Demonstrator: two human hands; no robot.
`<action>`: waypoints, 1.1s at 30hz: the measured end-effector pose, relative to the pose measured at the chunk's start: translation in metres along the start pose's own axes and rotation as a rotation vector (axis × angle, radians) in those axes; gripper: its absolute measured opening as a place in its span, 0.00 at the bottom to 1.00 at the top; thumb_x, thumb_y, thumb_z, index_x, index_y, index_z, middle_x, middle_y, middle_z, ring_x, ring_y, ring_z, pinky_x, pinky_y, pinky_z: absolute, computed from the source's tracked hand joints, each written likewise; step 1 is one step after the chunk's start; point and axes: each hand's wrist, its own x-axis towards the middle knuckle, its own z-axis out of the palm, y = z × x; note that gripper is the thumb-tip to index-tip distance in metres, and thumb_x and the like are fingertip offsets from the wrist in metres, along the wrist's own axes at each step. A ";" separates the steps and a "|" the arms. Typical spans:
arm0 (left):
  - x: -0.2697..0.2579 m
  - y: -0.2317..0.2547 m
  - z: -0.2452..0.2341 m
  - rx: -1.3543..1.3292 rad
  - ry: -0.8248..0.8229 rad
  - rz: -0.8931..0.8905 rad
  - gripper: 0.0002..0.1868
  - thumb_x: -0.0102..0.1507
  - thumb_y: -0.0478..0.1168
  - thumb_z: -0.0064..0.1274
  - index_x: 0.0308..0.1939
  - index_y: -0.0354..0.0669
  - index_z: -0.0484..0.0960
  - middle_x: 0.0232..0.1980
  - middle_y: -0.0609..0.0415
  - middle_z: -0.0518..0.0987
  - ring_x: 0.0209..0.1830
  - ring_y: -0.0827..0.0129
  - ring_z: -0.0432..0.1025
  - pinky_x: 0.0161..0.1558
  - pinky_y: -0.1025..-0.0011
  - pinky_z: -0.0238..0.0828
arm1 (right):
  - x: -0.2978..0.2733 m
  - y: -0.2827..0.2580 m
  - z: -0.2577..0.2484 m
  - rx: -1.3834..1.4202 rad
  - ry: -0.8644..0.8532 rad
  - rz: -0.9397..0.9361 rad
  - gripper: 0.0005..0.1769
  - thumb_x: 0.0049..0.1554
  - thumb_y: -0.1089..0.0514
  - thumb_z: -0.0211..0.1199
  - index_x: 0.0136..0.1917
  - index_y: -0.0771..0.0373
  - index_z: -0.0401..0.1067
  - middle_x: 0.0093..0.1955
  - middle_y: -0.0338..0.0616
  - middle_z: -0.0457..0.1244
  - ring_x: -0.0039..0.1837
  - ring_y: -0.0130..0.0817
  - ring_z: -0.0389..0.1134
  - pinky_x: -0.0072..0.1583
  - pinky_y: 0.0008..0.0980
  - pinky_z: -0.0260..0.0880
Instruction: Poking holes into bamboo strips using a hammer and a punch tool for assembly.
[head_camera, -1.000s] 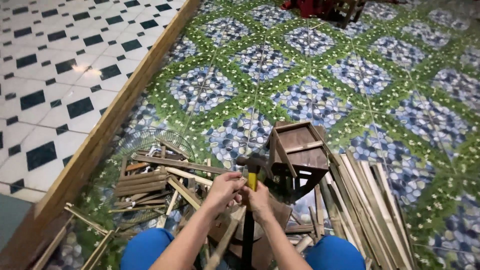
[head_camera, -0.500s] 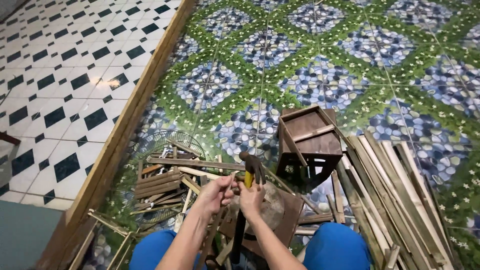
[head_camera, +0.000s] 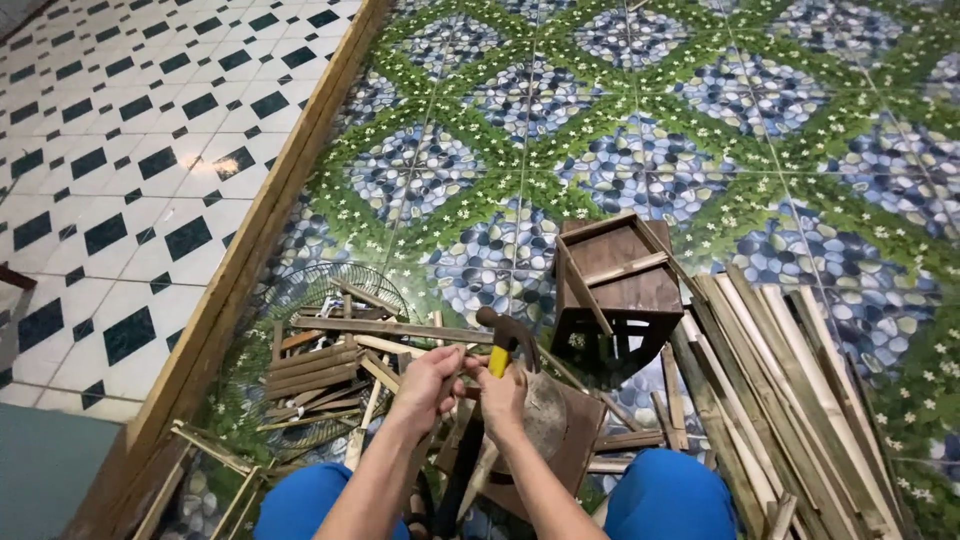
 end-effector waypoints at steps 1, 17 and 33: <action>0.001 -0.001 0.005 0.036 0.023 0.029 0.22 0.68 0.45 0.56 0.63 0.38 0.76 0.44 0.45 0.84 0.19 0.66 0.69 0.11 0.77 0.54 | -0.003 -0.007 -0.002 0.033 -0.031 0.014 0.08 0.46 0.71 0.71 0.41 0.68 0.78 0.36 0.54 0.71 0.39 0.44 0.74 0.37 0.47 0.80; -0.051 0.017 0.093 0.201 0.067 -0.191 0.16 0.72 0.47 0.51 0.38 0.39 0.82 0.25 0.55 0.79 0.13 0.75 0.56 0.13 0.77 0.45 | 0.034 -0.002 -0.096 -0.352 -0.103 -0.079 0.14 0.51 0.56 0.69 0.51 0.61 0.79 0.38 0.42 0.70 0.38 0.31 0.67 0.39 0.33 0.67; -0.036 -0.009 0.105 0.242 0.083 -0.051 0.22 0.75 0.43 0.42 0.26 0.43 0.73 0.19 0.49 0.74 0.11 0.69 0.57 0.15 0.71 0.45 | -0.089 -0.198 -0.120 -1.261 -0.169 -0.255 0.15 0.63 0.48 0.61 0.62 0.51 0.73 0.44 0.44 0.72 0.39 0.32 0.72 0.41 0.29 0.79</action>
